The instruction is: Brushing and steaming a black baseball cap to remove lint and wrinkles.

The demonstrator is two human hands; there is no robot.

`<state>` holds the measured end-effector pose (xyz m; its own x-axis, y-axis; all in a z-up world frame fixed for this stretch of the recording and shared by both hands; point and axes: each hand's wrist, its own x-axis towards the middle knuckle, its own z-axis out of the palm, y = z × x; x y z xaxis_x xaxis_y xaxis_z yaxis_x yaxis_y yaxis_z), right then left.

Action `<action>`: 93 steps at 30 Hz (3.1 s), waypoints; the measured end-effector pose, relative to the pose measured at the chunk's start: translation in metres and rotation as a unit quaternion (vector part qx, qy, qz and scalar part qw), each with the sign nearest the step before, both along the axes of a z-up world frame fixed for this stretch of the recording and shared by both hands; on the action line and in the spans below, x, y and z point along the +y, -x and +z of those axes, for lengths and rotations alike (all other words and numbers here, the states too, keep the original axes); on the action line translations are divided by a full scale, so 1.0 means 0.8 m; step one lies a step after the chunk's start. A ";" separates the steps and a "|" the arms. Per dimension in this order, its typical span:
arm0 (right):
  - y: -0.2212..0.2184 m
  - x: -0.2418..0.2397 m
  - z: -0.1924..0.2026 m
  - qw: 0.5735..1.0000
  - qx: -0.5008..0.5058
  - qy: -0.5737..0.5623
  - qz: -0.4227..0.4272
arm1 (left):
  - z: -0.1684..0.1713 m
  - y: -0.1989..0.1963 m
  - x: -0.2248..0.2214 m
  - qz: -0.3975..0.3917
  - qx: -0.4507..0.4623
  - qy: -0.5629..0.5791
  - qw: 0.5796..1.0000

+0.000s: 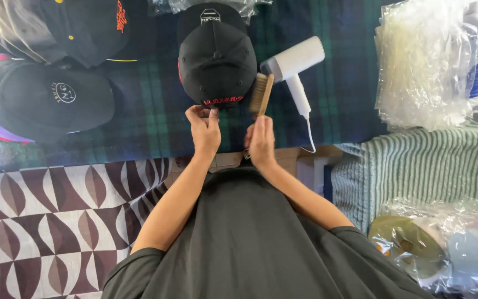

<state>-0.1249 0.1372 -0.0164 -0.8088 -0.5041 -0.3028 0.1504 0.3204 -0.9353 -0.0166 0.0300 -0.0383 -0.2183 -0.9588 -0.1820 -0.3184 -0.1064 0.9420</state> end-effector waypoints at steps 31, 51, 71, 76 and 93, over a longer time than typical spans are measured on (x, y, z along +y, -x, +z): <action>0.115 -0.059 0.139 0.944 0.240 -0.129 0.188 | -0.012 -0.009 0.013 0.018 0.092 -0.037 0.995; 0.119 -0.151 0.003 0.994 -0.049 0.044 -0.088 | -0.009 0.018 -0.121 0.070 0.334 -0.195 0.919; 0.218 -0.058 0.024 0.807 0.524 -0.203 0.183 | 0.061 -0.014 -0.030 -0.041 0.024 0.015 0.999; 0.155 -0.089 0.094 0.861 0.467 -0.037 0.200 | 0.032 -0.004 -0.025 -0.036 0.038 0.047 0.997; 0.067 0.006 -0.005 0.990 -0.042 -0.131 0.039 | 0.006 -0.024 -0.010 -0.056 0.117 -0.017 0.991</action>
